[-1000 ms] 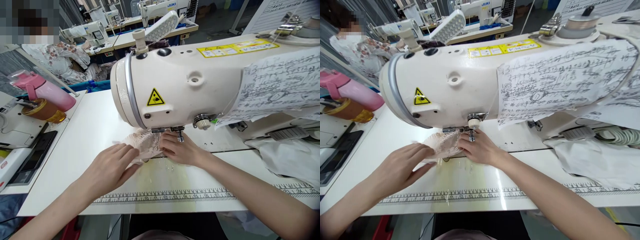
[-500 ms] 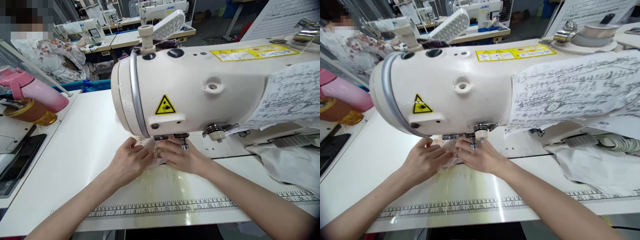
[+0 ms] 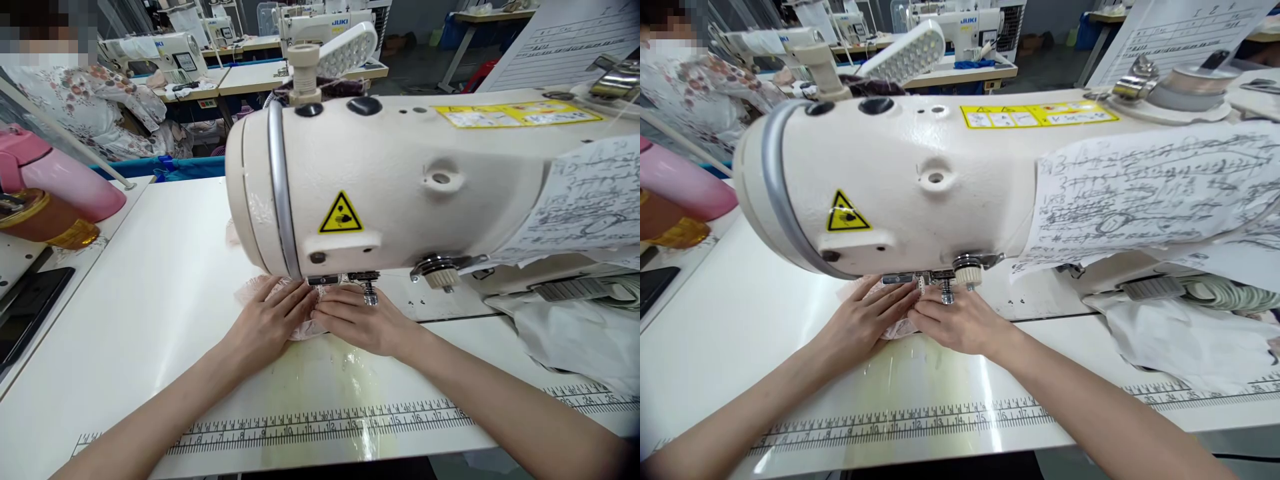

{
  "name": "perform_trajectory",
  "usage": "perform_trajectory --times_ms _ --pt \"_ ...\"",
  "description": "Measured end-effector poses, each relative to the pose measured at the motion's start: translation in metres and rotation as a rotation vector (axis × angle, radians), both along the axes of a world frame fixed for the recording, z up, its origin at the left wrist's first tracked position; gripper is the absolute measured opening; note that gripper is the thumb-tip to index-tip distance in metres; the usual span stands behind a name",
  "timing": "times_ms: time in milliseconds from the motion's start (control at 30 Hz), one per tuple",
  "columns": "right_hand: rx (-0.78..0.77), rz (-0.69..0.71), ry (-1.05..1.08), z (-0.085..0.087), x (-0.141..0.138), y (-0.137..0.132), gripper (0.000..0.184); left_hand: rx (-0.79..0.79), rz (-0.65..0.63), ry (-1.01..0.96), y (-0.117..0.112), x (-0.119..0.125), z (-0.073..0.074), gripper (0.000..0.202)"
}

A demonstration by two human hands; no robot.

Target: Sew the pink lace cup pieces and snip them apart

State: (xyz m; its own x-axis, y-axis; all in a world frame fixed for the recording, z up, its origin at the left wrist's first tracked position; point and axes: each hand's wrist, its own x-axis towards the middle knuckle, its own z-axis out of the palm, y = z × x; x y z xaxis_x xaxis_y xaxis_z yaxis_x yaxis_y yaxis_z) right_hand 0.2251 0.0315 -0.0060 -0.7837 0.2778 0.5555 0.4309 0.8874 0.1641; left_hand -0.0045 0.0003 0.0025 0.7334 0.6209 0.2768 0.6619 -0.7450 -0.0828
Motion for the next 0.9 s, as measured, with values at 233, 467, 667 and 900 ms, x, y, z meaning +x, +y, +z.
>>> perform_trajectory --times_ms 233,467,667,900 --pt "0.02 0.027 0.066 -0.001 -0.004 -0.004 0.014 -0.048 -0.024 -0.03 0.004 -0.004 0.004 0.046" --pt "-0.082 0.072 0.025 -0.013 -0.012 -0.004 0.017 -0.11 -0.052 -0.065 0.012 -0.012 0.007 0.054" --pt "-0.105 0.083 0.037 -0.013 -0.018 -0.004 0.016 -0.138 -0.035 -0.074 0.014 -0.014 0.007 0.057" --pt "-0.099 0.033 -0.002 -0.014 -0.017 -0.003 0.017 -0.149 0.0 -0.066 0.015 -0.013 0.005 0.061"
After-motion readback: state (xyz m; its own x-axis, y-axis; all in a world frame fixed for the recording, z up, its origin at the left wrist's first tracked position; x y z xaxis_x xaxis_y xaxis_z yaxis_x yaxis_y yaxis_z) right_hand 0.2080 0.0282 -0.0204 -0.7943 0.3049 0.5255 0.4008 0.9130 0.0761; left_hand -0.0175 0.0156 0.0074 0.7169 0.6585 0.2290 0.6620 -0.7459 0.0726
